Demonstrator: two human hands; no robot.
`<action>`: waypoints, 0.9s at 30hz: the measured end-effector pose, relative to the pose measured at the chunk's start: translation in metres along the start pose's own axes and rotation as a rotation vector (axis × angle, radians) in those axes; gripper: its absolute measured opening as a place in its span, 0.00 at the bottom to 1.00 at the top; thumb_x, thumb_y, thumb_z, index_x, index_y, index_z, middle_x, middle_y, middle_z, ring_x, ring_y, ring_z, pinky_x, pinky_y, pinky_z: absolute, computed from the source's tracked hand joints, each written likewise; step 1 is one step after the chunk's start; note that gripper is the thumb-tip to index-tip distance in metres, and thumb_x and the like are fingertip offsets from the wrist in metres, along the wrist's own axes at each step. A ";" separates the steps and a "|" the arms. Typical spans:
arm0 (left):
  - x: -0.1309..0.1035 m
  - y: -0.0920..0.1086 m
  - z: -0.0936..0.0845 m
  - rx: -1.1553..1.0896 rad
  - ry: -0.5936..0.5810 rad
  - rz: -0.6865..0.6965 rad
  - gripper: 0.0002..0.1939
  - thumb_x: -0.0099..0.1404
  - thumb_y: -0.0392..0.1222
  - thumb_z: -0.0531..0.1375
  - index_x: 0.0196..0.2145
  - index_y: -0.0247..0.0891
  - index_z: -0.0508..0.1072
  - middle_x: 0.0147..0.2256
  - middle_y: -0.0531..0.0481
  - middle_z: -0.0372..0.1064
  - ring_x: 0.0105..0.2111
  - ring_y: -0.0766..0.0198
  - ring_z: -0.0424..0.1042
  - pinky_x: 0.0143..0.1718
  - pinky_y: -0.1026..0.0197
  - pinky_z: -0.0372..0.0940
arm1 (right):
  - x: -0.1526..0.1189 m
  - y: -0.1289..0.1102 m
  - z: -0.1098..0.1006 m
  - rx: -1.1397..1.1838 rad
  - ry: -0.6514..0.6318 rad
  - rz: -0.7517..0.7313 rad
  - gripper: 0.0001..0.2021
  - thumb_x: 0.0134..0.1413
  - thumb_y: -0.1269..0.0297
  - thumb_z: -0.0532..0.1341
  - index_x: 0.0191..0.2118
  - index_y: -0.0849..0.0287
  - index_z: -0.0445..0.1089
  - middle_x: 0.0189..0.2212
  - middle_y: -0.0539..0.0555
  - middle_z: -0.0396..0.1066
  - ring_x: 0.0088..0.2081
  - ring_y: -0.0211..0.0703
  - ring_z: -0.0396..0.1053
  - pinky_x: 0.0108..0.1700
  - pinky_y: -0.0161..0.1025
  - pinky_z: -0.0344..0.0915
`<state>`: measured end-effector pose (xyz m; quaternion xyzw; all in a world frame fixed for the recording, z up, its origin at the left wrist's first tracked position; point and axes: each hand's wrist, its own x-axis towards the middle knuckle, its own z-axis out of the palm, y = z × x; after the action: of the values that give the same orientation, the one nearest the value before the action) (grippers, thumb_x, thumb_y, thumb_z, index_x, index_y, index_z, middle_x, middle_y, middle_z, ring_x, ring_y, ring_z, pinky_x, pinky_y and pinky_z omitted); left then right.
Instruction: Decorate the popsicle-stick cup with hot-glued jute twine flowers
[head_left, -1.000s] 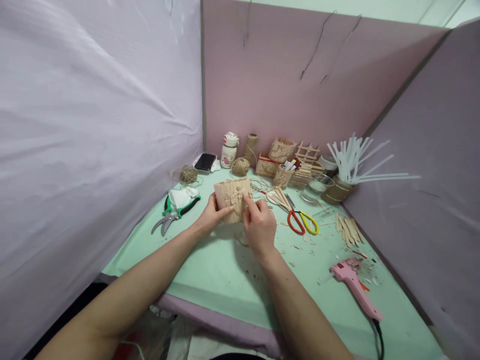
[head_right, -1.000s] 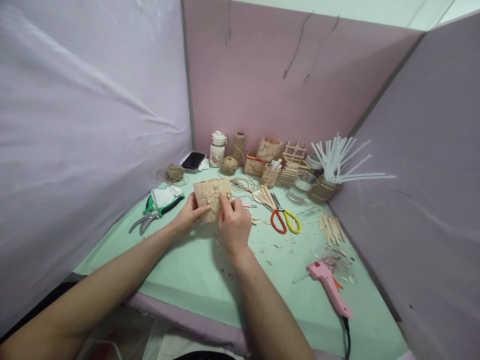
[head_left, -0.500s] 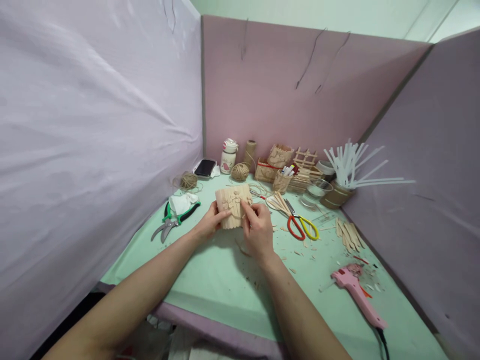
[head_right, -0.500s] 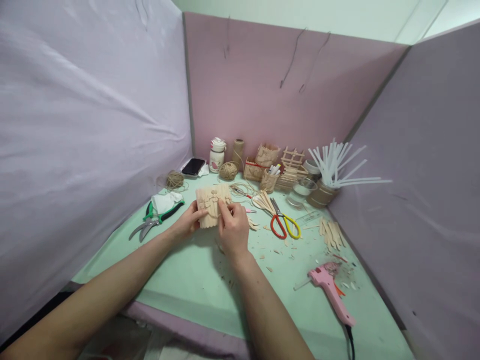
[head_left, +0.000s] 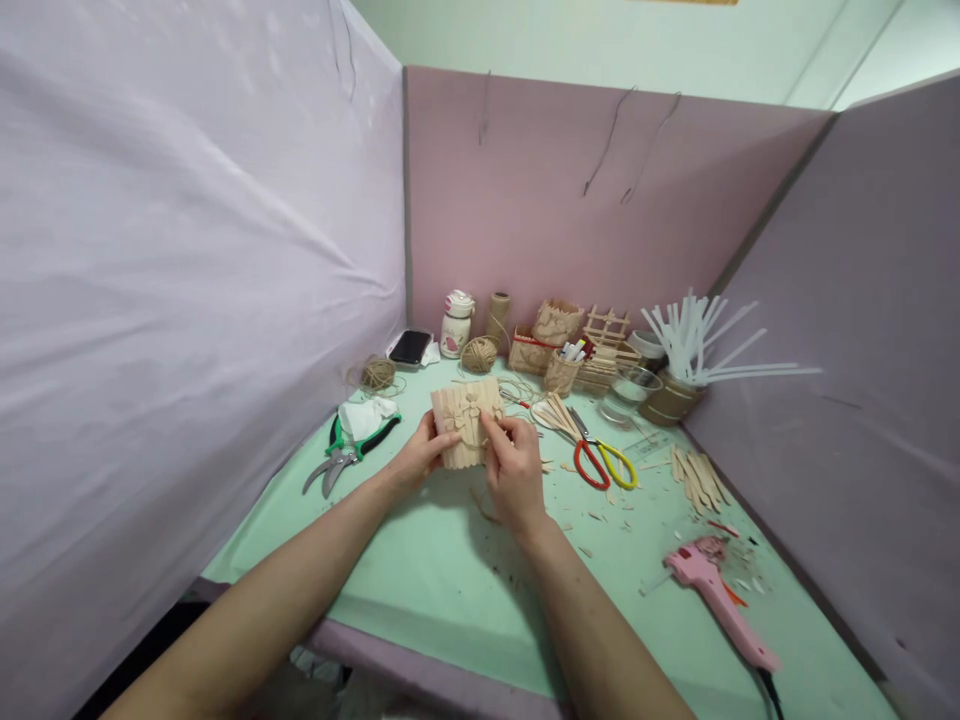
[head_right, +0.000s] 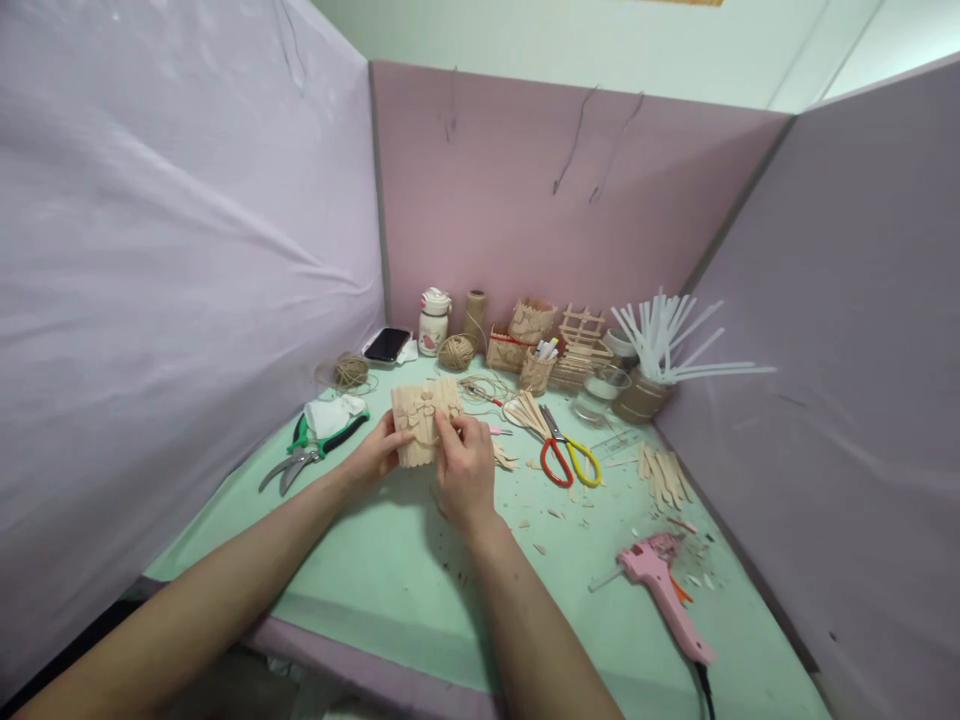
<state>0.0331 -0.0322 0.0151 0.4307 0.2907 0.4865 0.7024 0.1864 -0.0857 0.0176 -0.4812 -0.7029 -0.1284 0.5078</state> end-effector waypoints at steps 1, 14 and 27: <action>0.000 0.000 0.000 0.000 0.006 -0.002 0.37 0.48 0.42 0.72 0.53 0.39 0.63 0.57 0.36 0.66 0.59 0.41 0.64 0.58 0.40 0.61 | 0.000 0.000 0.000 0.000 -0.004 0.002 0.22 0.63 0.74 0.51 0.59 0.55 0.67 0.39 0.58 0.65 0.41 0.48 0.61 0.43 0.46 0.65; 0.001 -0.008 -0.005 0.058 0.009 -0.044 0.34 0.54 0.43 0.70 0.55 0.40 0.62 0.58 0.37 0.65 0.58 0.45 0.66 0.58 0.42 0.63 | -0.002 0.004 0.004 0.049 0.032 0.005 0.21 0.63 0.75 0.51 0.56 0.53 0.70 0.42 0.58 0.69 0.45 0.48 0.64 0.48 0.48 0.67; 0.002 -0.011 -0.004 0.062 0.007 -0.067 0.34 0.54 0.44 0.69 0.56 0.40 0.62 0.60 0.37 0.63 0.58 0.46 0.66 0.58 0.43 0.63 | 0.001 0.004 0.003 0.316 0.121 0.229 0.07 0.62 0.69 0.55 0.40 0.57 0.71 0.38 0.55 0.69 0.42 0.44 0.68 0.45 0.44 0.67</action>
<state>0.0348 -0.0302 0.0037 0.4403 0.3223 0.4550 0.7037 0.1878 -0.0818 0.0159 -0.4636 -0.6234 0.0134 0.6294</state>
